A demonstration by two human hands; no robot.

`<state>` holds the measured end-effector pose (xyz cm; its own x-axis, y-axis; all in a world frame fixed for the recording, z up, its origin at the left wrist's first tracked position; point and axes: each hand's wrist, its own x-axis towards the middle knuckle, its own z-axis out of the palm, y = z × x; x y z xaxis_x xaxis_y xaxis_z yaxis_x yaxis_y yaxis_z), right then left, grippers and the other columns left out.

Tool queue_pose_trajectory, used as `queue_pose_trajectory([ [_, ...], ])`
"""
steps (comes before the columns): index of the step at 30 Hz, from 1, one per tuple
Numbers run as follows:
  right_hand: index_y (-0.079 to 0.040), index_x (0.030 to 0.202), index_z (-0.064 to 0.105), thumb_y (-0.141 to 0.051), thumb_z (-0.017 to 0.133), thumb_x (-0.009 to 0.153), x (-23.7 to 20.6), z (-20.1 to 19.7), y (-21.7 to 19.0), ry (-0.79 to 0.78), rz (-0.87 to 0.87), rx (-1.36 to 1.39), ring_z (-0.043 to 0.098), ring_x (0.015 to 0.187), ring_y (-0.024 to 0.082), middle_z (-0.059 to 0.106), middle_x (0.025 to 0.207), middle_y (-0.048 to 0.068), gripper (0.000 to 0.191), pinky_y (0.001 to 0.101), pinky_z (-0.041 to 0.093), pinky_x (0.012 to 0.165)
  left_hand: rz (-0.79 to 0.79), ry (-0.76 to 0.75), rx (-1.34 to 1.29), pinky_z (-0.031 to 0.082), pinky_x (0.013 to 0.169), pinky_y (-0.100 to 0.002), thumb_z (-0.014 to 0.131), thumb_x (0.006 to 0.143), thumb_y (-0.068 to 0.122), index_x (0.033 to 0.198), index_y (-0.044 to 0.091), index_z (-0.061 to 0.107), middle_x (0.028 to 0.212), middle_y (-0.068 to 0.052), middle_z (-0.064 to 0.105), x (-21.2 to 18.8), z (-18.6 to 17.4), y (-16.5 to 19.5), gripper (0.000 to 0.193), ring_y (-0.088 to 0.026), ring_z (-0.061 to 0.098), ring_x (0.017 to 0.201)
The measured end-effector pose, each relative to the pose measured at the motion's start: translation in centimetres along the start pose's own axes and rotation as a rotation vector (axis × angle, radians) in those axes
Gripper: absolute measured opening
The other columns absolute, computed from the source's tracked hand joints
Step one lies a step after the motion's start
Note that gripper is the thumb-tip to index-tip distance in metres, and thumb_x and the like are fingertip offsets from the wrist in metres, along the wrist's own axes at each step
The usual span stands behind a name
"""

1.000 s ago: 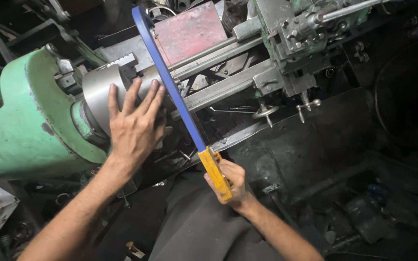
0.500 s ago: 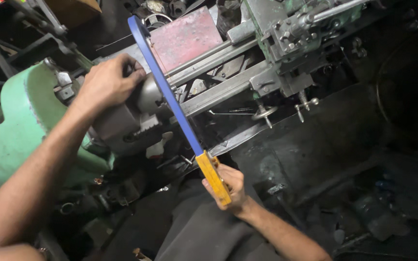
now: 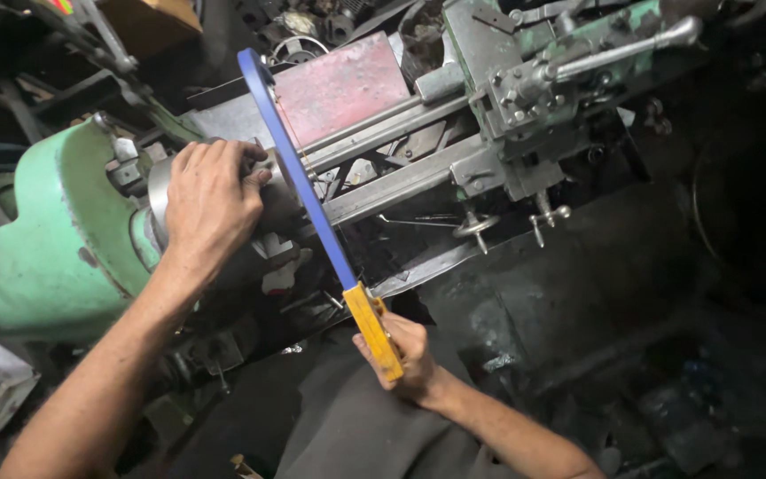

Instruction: The person secures a metal tube in a lathe chuck, then uses a hacksaw to cut the tube. After cutting, the person moves to a bench grinder and grinds the cut end of the tube to smooth it.

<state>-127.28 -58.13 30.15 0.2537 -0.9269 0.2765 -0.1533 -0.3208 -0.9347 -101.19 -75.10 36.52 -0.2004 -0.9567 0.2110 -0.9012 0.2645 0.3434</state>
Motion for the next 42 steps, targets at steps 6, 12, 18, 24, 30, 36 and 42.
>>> queue_pose_trajectory([
  [6, 0.002, 0.102, 0.064, -0.002, 0.076, 0.094, -0.2, -0.9, 0.1, -0.133, -0.040, 0.081, 0.069, 0.071, 0.026, 0.067, 0.083, 0.012, 0.015, 0.0344, 0.052, 0.063, -0.081, -0.059, 0.040, 0.041, 0.101, -0.050, 0.073, 0.094, 0.029, 0.105, 0.006, 0.071, 0.100, -0.015, 0.073, 0.5, 0.9, -0.7, 0.026, -0.035, 0.065, 0.104],
  [12, 0.002, 0.104, 0.065, -0.003, 0.078, 0.092, -0.9, -0.7, 0.4, -0.133, 0.095, 0.083, 0.069, 0.068, 0.024, 0.067, 0.083, 0.012, 0.018, 0.0332, 0.052, 0.061, -0.246, -0.351, -0.130, 0.049, 0.099, -0.051, 0.066, 0.098, 0.036, 0.135, 0.003, 0.053, 0.114, -0.026, 0.070, 7.5, 0.3, -7.1, 0.052, -0.042, 0.065, 0.112],
  [18, 0.004, 0.108, 0.063, 0.000, 0.069, 0.090, -1.7, 1.5, -0.3, -0.024, 0.105, 0.159, 0.071, 0.081, 0.021, 0.068, 0.094, 0.012, 0.020, 0.0309, 0.059, 0.070, -0.039, -0.618, -0.239, 0.047, 0.102, -0.044, 0.068, 0.090, 0.033, 0.138, -0.004, 0.049, 0.130, -0.028, 0.063, 13.2, 5.5, -12.7, 0.064, -0.038, 0.061, 0.120],
  [24, 0.002, 0.099, 0.065, -0.004, 0.072, 0.093, -2.2, 2.4, -0.8, 0.078, 0.205, 0.034, 0.068, 0.070, 0.018, 0.067, 0.083, 0.008, 0.011, 0.0283, 0.053, 0.064, -0.466, -1.169, -0.428, 0.052, 0.101, -0.040, 0.045, 0.099, 0.026, 0.133, 0.002, 0.069, 0.128, -0.017, 0.072, 11.4, 11.4, -14.3, 0.047, -0.029, 0.067, 0.112],
  [30, 0.001, 0.081, 0.066, -0.004, 0.076, 0.089, -1.4, 2.4, -1.0, 0.154, 0.264, 0.005, 0.059, 0.051, 0.016, 0.061, 0.065, 0.007, 0.013, 0.0288, 0.043, 0.050, -0.382, -0.920, -0.257, 0.048, 0.104, -0.041, 0.062, 0.093, 0.044, 0.139, 0.006, 0.060, 0.130, -0.020, 0.068, 11.2, 10.6, -14.8, 0.060, -0.036, 0.066, 0.115],
  [36, 0.004, 0.088, 0.068, -0.004, 0.070, 0.085, -0.7, 2.6, -1.6, 0.088, 0.133, -0.084, 0.060, 0.053, 0.021, 0.058, 0.064, 0.008, 0.009, 0.0320, 0.046, 0.052, 0.195, -0.410, -0.456, 0.043, 0.104, -0.043, 0.085, 0.080, 0.052, 0.145, 0.003, 0.049, 0.135, -0.024, 0.061, 14.7, 7.7, -13.8, 0.089, -0.041, 0.058, 0.125],
  [42, -0.002, 0.069, 0.058, -0.004, 0.072, 0.083, -0.8, 3.2, -1.7, 0.127, 0.218, -0.088, 0.057, 0.047, 0.022, 0.056, 0.059, 0.007, 0.020, 0.0325, 0.042, 0.050, 0.255, -0.398, -0.228, 0.058, 0.085, -0.043, 0.080, 0.095, 0.040, 0.118, 0.013, 0.078, 0.099, -0.017, 0.075, 16.6, 7.4, -11.4, 0.036, -0.035, 0.074, 0.091],
])
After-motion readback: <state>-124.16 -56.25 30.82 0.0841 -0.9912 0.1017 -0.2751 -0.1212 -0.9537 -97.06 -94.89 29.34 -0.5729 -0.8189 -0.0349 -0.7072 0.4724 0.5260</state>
